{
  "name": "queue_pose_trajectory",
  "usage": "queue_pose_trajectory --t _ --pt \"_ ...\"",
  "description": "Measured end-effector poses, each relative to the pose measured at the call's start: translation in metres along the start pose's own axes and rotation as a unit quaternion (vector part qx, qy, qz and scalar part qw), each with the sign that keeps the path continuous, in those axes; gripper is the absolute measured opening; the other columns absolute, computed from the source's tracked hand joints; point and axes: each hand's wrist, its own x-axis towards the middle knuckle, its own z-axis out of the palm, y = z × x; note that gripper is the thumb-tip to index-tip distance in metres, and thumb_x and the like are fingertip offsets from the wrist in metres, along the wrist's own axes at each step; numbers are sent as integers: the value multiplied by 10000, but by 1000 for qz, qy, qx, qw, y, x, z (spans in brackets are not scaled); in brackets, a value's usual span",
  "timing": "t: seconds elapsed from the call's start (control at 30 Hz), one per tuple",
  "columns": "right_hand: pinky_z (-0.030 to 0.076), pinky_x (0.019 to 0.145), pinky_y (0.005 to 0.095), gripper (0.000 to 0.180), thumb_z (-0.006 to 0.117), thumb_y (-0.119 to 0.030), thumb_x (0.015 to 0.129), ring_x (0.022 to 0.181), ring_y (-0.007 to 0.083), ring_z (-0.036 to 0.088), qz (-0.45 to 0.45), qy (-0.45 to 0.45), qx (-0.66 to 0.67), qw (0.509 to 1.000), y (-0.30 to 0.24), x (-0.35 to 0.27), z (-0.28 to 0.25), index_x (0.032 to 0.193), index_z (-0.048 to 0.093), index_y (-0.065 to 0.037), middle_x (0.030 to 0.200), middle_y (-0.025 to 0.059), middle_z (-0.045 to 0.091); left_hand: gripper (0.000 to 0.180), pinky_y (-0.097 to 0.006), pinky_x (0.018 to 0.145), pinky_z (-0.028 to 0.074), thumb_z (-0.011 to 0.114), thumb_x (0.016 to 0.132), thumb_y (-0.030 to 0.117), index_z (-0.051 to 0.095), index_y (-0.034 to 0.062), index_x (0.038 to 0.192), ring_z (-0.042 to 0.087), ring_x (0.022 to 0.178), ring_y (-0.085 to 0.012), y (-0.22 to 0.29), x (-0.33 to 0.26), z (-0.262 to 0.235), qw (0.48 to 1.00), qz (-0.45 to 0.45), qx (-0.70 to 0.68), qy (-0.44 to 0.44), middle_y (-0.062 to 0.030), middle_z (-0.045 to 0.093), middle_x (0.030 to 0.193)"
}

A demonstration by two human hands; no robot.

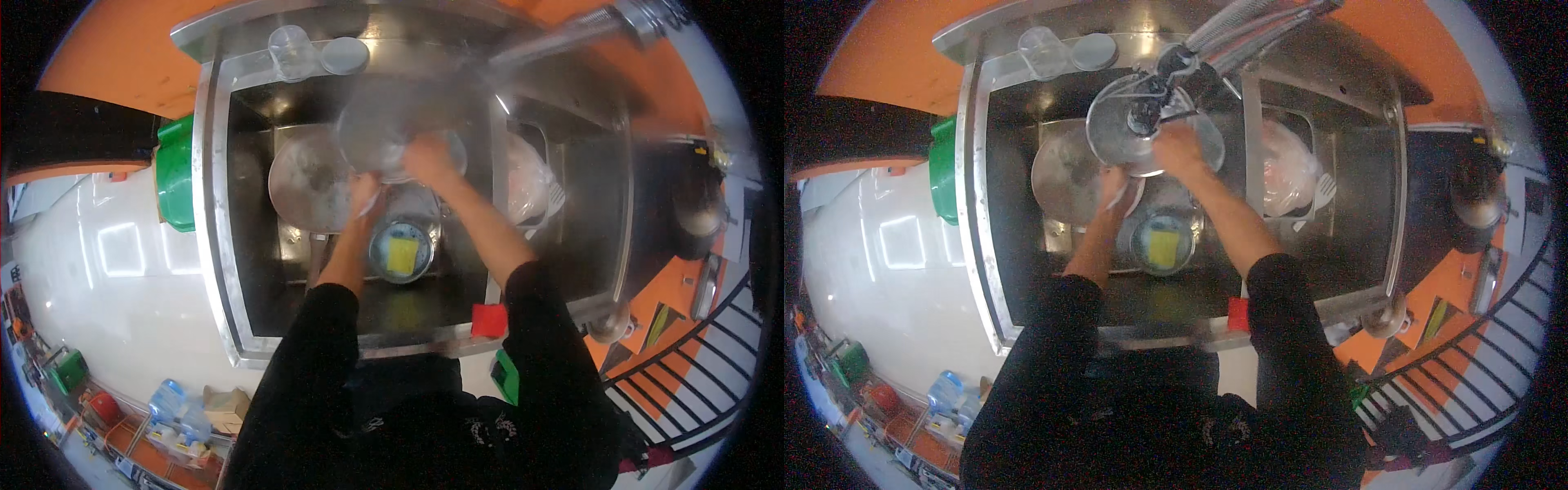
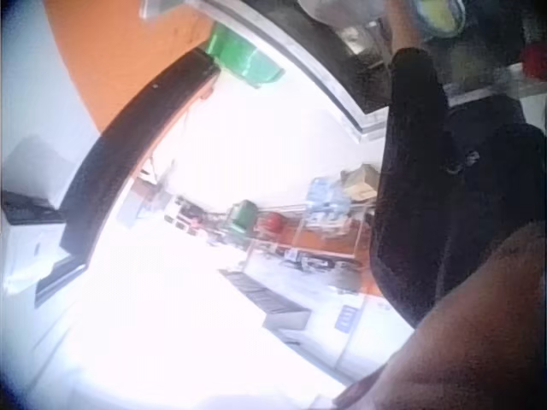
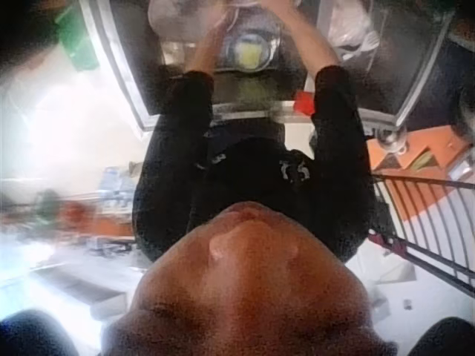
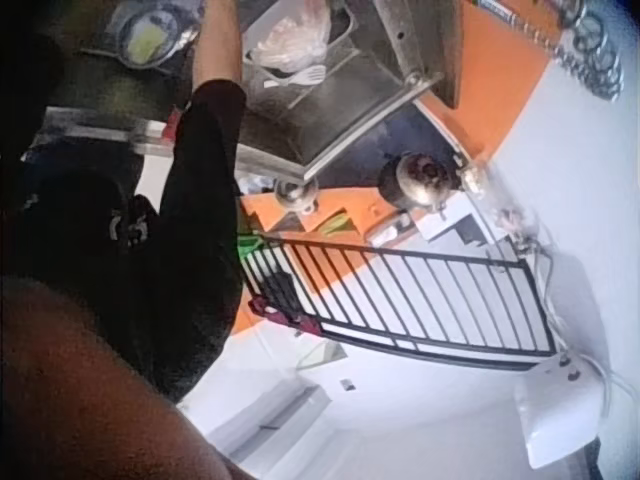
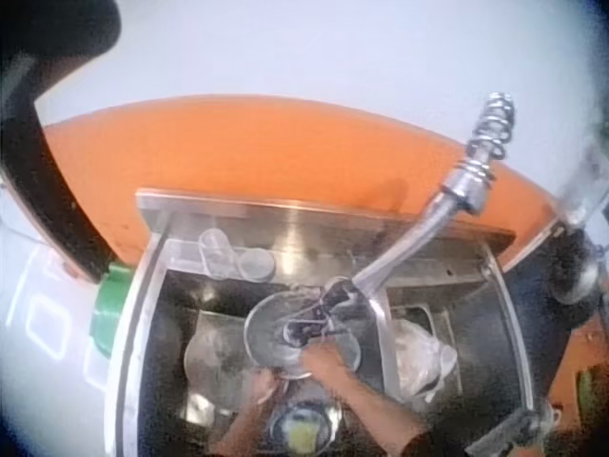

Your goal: The person pours water into a pot and a small bowl, lights a gas stove to heat them, and then washes several bowls and a pan using a sponge and soap at a sink.

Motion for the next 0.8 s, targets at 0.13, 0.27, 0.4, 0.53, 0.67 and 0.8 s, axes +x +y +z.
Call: queue_pose_trajectory --t 0.13,0.27,0.4,0.53,0.67,0.8 --pt "443 839 410 413 622 -301 656 953 362 561 137 109 207 963 -30 22 -12 979 619 -43 993 194 606 361 -377 747 517 494 811 0 439 16 1167 581 906 -266 -40 19 26 982 130 133 39 -142 551 1072" --pt "350 958 409 514 604 -449 687 1095 303 496 126 66 232 962 31 31 2 1053 602 -89 1125 183 564 390 -352 753 513 511 797 -7 437 41 1176 580 917 -261 37 16 86 866 -105 -448 198 -129 556 1071" --pt "303 998 424 485 562 -455 725 1126 290 466 71 89 162 980 13 51 36 1077 582 -121 1162 163 541 284 -401 890 391 479 887 175 465 42 1138 546 913 -242 11 30 52 987 34 -55 149 -121 560 1050" --pt "288 1010 418 531 575 -457 715 1155 298 436 95 68 150 982 40 41 46 1124 548 -119 1201 162 508 326 -366 932 371 449 907 203 438 27 1181 494 1030 -232 -20 36 55 943 38 326 62 -101 552 1053" --pt "274 1021 412 583 588 -460 705 1184 306 406 103 95 166 976 24 47 53 1170 514 -116 1240 160 475 354 -357 911 392 402 925 234 439 -4 1184 453 1089 -207 -46 47 46 958 114 261 21 -101 555 1057" --pt "259 1033 406 639 601 -463 696 1214 314 376 135 49 169 975 29 42 58 1217 480 -114 1279 159 442 341 -364 831 449 383 919 247 478 8 1143 504 1018 -215 -42 55 61 989 -90 -51 102 -97 548 1037"
